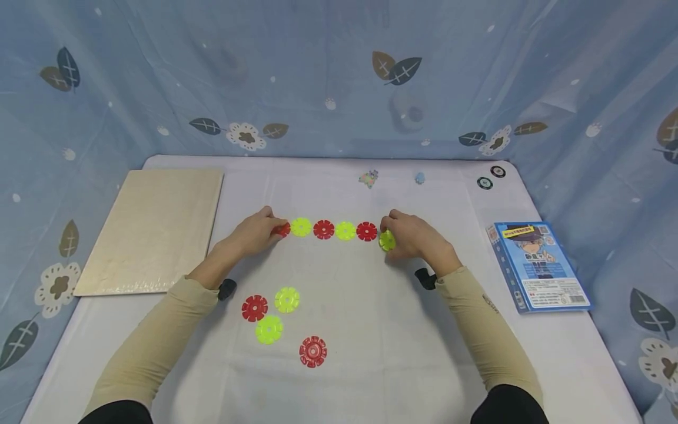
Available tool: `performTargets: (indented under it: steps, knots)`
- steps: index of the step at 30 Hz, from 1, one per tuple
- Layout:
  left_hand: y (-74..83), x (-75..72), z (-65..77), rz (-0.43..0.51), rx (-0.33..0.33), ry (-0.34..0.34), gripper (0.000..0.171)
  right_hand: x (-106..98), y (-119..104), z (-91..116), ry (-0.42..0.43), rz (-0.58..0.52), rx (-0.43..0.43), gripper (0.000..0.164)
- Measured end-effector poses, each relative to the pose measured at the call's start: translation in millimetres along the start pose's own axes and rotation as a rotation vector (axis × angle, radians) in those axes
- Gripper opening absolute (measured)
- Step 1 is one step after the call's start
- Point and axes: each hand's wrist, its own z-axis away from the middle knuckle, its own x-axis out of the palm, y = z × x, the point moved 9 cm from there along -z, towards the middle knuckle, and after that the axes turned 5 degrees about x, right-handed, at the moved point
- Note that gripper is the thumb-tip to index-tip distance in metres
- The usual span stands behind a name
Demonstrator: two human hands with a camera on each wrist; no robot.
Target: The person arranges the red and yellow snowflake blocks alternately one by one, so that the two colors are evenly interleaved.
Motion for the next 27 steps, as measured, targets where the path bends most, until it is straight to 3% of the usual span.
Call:
performTargets:
  steps: [12, 27]
  knots:
    - [2.2, -1.6, 1.9, 0.008, 0.017, 0.001, 0.042, 0, 12, -21, -0.061, -0.055, 0.009, 0.047]
    - [0.4, -0.2, 0.5, -0.001, 0.019, 0.003, 0.042, -2, 12, -23, -0.046, -0.059, -0.010, 0.043]
